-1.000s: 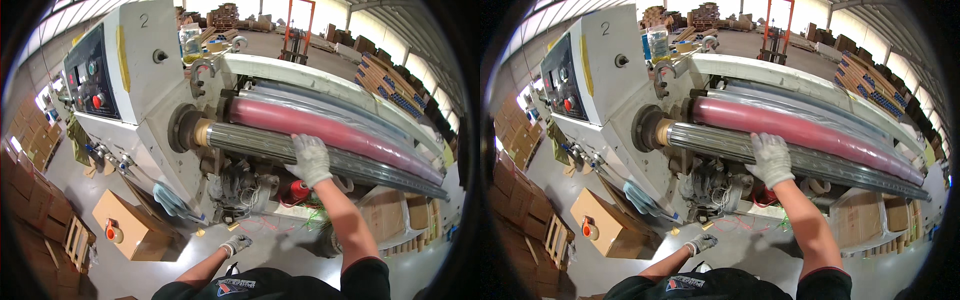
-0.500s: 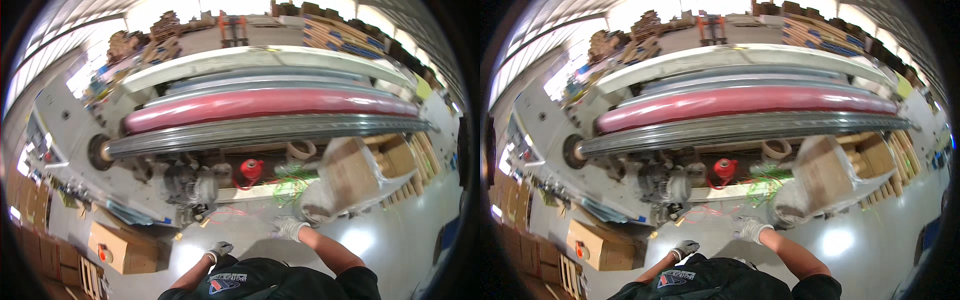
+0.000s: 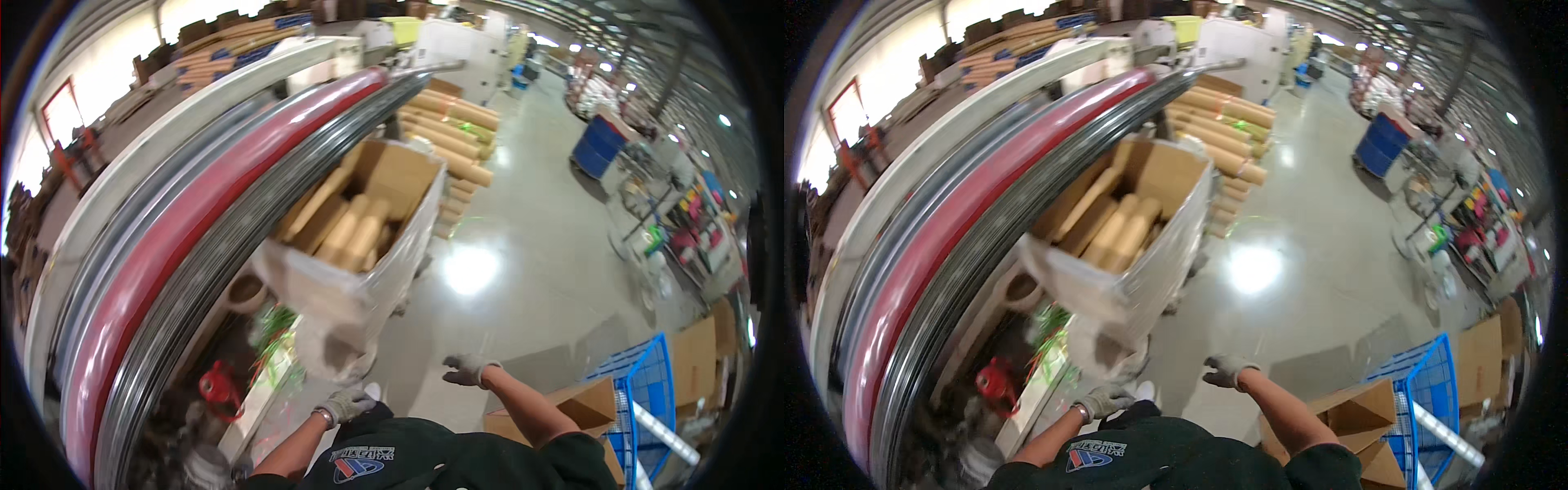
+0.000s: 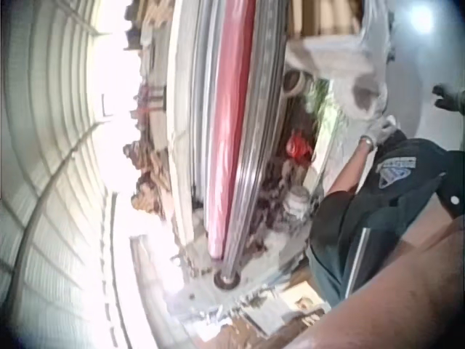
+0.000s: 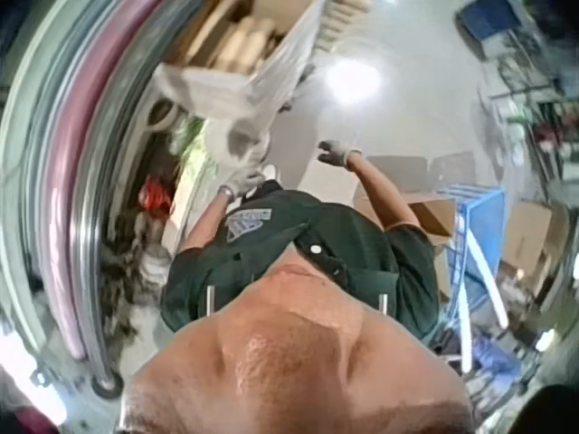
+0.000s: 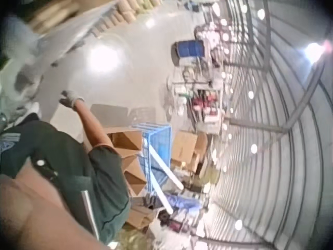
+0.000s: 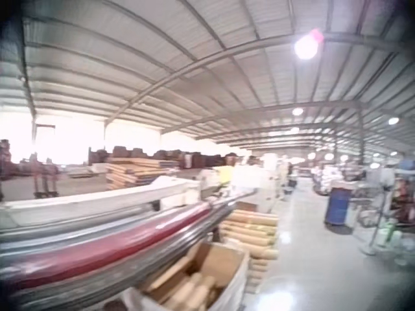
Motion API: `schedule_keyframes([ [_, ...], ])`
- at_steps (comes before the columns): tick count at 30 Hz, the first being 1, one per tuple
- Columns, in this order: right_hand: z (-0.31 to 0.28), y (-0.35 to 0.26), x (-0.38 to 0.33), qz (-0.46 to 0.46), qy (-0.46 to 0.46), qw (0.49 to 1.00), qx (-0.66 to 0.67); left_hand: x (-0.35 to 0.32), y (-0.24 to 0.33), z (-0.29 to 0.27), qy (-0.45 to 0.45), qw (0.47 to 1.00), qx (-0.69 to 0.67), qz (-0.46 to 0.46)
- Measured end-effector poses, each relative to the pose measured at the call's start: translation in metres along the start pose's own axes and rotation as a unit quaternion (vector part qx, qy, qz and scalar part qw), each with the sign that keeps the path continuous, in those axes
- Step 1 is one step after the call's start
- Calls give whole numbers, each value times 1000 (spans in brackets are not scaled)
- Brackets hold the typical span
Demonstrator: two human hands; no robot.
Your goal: Applying lubricant to machine rollers, removing finished plastic film rolls, and packing them into cardboard boxes using tape.
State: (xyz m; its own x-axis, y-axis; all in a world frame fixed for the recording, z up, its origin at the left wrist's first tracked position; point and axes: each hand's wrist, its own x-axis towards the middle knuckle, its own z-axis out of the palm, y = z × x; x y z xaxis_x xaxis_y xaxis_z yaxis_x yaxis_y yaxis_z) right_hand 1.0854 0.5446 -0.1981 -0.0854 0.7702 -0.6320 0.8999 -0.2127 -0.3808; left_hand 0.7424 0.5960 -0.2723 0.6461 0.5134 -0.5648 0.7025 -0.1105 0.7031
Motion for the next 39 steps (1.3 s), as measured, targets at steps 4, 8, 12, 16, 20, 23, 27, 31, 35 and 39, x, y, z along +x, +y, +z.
schedule_keyframes([
  [4,9,137,-37,213,84,971,62,111,131,-41,-91,988,19,125],
  [8,45,222,-78,361,1,915,183,207,225,-81,-144,970,-7,197],
  [12,182,370,-91,310,-70,894,315,317,308,-91,-116,972,2,204],
  [16,75,431,-34,296,-106,895,315,429,364,-96,-58,980,-44,183],
  [20,-140,455,62,305,-54,925,221,489,411,-132,-49,981,-61,175],
  [23,-222,538,153,199,22,976,88,535,437,-155,-46,978,-133,156],
  [27,-447,439,247,51,143,985,84,590,407,-209,90,987,-110,80],
  [31,-530,401,343,-137,217,967,-13,646,406,-253,230,951,-187,90],
  [35,-604,382,411,-242,303,911,-143,703,411,-287,267,913,-307,20],
  [39,-663,380,476,-262,321,882,-222,704,433,-319,306,878,-367,-9],
])
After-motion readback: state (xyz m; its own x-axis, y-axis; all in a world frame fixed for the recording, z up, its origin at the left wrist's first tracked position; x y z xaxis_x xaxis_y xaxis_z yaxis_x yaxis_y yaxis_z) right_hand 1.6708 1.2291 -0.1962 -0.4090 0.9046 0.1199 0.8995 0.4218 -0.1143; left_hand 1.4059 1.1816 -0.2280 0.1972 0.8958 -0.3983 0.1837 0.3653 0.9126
